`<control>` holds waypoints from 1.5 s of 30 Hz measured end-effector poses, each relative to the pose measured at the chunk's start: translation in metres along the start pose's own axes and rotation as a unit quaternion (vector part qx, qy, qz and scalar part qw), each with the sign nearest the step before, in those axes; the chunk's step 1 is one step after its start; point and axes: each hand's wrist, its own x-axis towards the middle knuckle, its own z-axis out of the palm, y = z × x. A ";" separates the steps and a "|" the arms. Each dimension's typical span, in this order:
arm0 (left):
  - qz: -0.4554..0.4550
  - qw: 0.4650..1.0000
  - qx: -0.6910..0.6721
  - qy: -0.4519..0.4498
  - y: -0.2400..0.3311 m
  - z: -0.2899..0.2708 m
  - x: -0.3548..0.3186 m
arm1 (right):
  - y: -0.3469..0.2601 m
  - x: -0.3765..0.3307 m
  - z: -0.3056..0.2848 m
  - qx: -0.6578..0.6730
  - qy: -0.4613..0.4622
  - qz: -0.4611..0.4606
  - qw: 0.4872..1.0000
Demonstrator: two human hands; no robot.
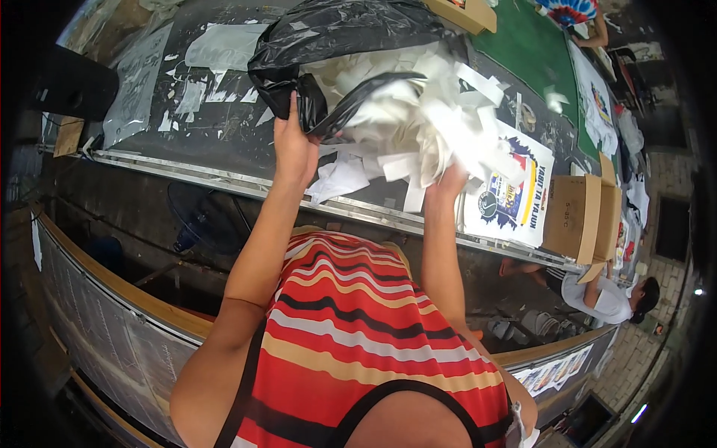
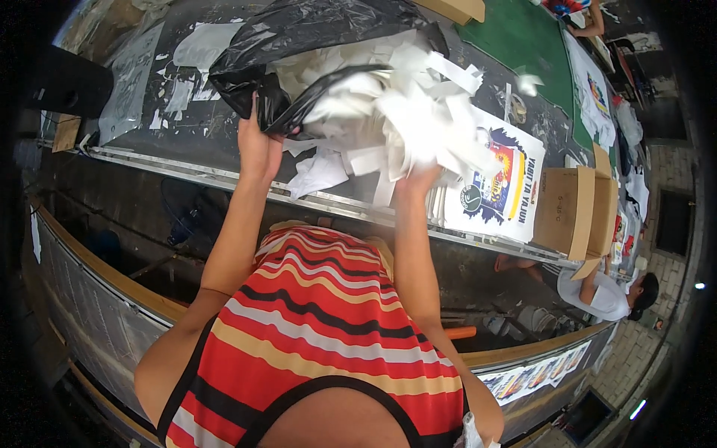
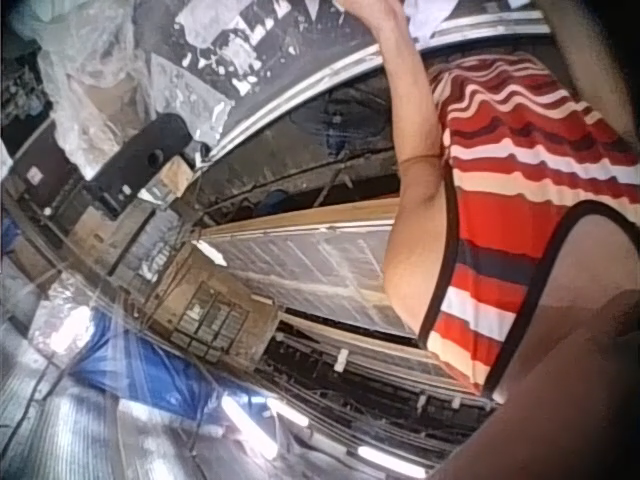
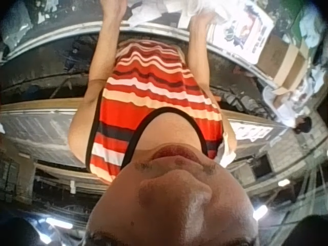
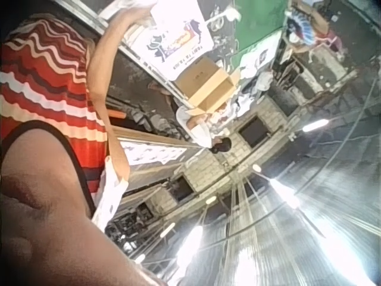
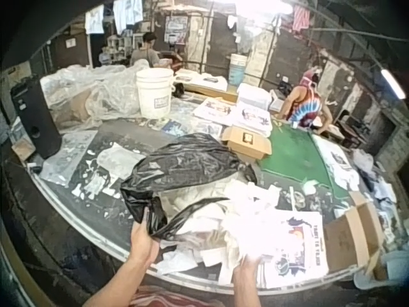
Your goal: Cutting printed sheets of paper using a paper cutter in a printing or production shop.
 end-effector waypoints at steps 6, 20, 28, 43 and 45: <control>-0.029 0.998 0.048 0.005 0.002 -0.002 -0.015 | 0.007 0.016 0.061 -0.404 -0.109 -0.232 0.878; 0.071 0.983 0.152 -0.069 0.067 -0.024 -0.001 | 0.049 0.074 0.169 -0.614 -0.595 -0.284 0.434; 0.191 0.784 0.590 0.026 -0.020 -0.230 0.049 | -0.066 -0.021 -0.022 -0.416 -0.218 -0.180 0.864; -0.153 0.640 0.683 -0.319 -0.158 -0.116 0.011 | 0.091 -0.027 -0.103 -0.206 0.070 0.286 0.933; -0.249 0.602 0.719 -0.244 -0.188 -0.099 -0.006 | 0.101 -0.016 -0.095 -0.071 -0.078 0.281 0.954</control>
